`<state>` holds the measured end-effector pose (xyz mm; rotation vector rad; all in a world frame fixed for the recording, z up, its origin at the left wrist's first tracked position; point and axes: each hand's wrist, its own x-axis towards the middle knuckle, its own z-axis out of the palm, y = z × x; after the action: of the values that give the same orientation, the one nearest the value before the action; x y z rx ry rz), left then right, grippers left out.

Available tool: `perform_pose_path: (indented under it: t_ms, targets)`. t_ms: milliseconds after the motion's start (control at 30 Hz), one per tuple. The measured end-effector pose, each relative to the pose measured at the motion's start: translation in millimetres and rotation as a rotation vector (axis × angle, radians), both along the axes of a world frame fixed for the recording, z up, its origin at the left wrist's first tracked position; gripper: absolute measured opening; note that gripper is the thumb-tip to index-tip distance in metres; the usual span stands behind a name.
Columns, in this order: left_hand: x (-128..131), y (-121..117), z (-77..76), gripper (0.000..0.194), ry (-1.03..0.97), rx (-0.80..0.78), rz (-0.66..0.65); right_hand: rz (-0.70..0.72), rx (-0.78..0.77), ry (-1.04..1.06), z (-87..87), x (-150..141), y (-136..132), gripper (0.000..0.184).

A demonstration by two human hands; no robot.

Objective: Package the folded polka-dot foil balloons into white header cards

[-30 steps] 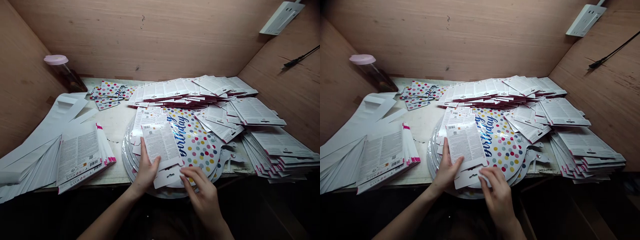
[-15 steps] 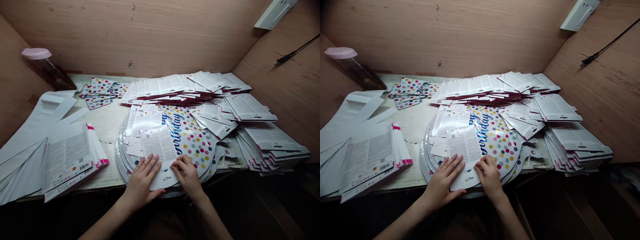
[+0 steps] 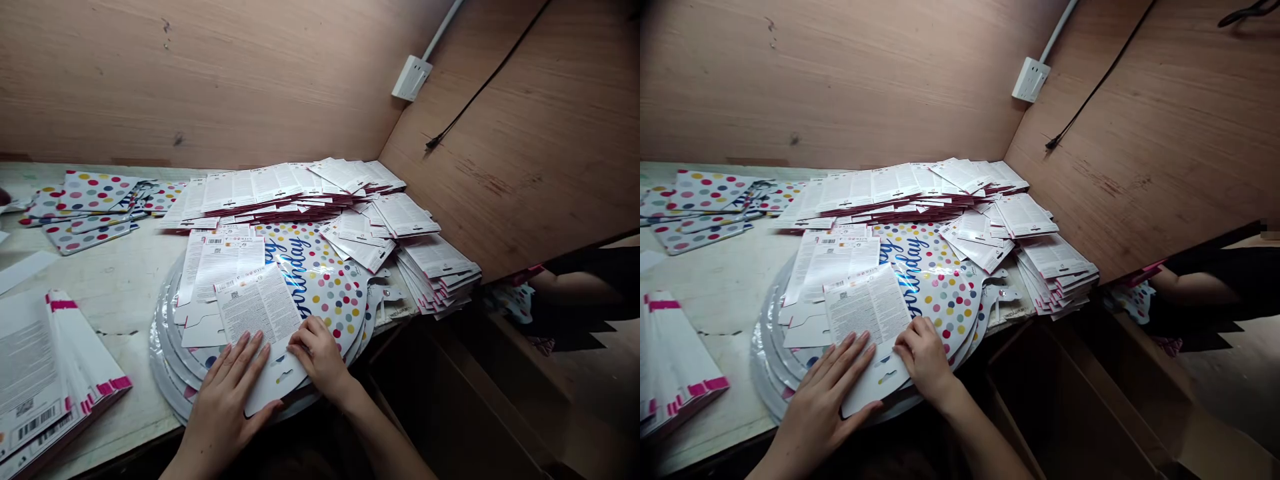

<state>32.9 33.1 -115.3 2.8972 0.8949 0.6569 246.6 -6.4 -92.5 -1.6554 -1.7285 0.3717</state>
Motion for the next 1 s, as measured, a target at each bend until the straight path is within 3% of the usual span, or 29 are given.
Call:
perform_pose_path:
  t_ms: [333, 433, 533, 567, 633, 733, 800, 867, 933, 1000]
  targets:
    - [-2.8, -0.5, 2.9, 0.087, -0.03, -0.088, -0.024, 0.053, -0.066, -0.201, -9.6, -6.4, 4.4, 0.008]
    - [-4.1, -0.6, 3.1, 0.086, -0.029, -0.149, -0.03, 0.197, -0.08, -0.178, 8.8, 1.1, -17.7, 0.008]
    - [-7.3, 0.4, 0.7, 0.087, -0.05, -0.207, -0.069, 0.45, -0.206, -0.152, 33.8, 23.2, -50.0, 0.007]
    - [-8.8, 0.8, -0.2, 0.086, -0.069, -0.226, -0.097, 0.475, -0.247, -0.165, 39.6, 31.3, -58.4, 0.013]
    - [-12.2, 1.2, -1.7, 0.077, -0.124, -0.242, -0.167, 0.41, -0.269, -0.18, 44.4, 42.4, -66.8, 0.022]
    - [-16.3, -1.6, -1.5, 0.059, -0.238, -0.246, -0.235, 0.338, -0.138, -0.17, 35.1, 38.0, -58.6, 0.013]
    - [-16.4, -5.9, 0.0, 0.048, -0.316, -0.278, -0.184, 0.383, -0.015, -0.186, 22.7, 25.4, -45.2, 0.027]
    - [-12.9, -10.8, 2.3, 0.028, -0.358, -0.313, -0.052, 0.385, 0.069, -0.142, 10.3, 12.6, -31.4, 0.024]
    - [-5.7, -14.8, 4.9, 0.015, -0.368, -0.324, 0.106, 0.314, 0.077, -0.027, 0.4, 3.2, -20.4, 0.018]
    - [3.2, -16.4, 7.8, 0.017, -0.37, -0.3, 0.275, 0.174, 0.051, 0.052, -6.7, -3.0, -12.8, 0.015]
